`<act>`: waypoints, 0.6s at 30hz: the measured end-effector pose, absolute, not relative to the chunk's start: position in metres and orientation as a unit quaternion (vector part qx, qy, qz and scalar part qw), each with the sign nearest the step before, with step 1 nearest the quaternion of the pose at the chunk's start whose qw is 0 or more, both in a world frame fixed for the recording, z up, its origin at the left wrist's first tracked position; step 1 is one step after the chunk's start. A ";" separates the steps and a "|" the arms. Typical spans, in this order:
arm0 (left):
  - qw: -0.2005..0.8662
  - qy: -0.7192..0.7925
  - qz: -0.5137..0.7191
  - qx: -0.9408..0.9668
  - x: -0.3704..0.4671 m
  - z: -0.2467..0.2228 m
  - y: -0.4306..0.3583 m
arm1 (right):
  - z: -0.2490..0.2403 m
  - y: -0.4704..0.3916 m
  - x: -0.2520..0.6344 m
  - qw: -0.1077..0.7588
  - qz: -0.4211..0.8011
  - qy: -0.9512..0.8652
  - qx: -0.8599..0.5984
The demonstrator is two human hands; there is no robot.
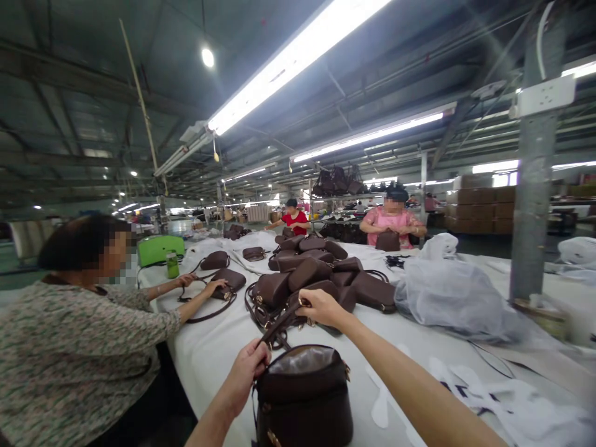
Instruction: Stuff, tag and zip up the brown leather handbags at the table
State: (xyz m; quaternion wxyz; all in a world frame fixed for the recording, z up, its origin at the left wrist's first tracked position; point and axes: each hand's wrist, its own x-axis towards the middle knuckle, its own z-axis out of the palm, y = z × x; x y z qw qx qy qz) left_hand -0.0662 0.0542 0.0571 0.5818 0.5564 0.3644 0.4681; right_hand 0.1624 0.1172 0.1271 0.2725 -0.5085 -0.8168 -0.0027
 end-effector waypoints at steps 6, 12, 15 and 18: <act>0.537 0.412 0.487 0.552 -0.070 0.046 0.070 | 0.208 0.133 0.264 0.390 -0.066 -0.695 -0.601; 0.547 0.411 0.307 0.661 -0.078 0.084 0.096 | 0.262 0.096 0.344 0.395 -0.125 -0.632 -0.655; 0.528 0.364 0.213 0.737 -0.058 0.116 0.102 | 0.278 0.081 0.341 0.356 -0.155 -0.652 -0.651; 0.536 0.319 0.195 0.757 -0.021 0.137 0.096 | 0.296 0.077 0.326 0.362 -0.156 -0.639 -0.660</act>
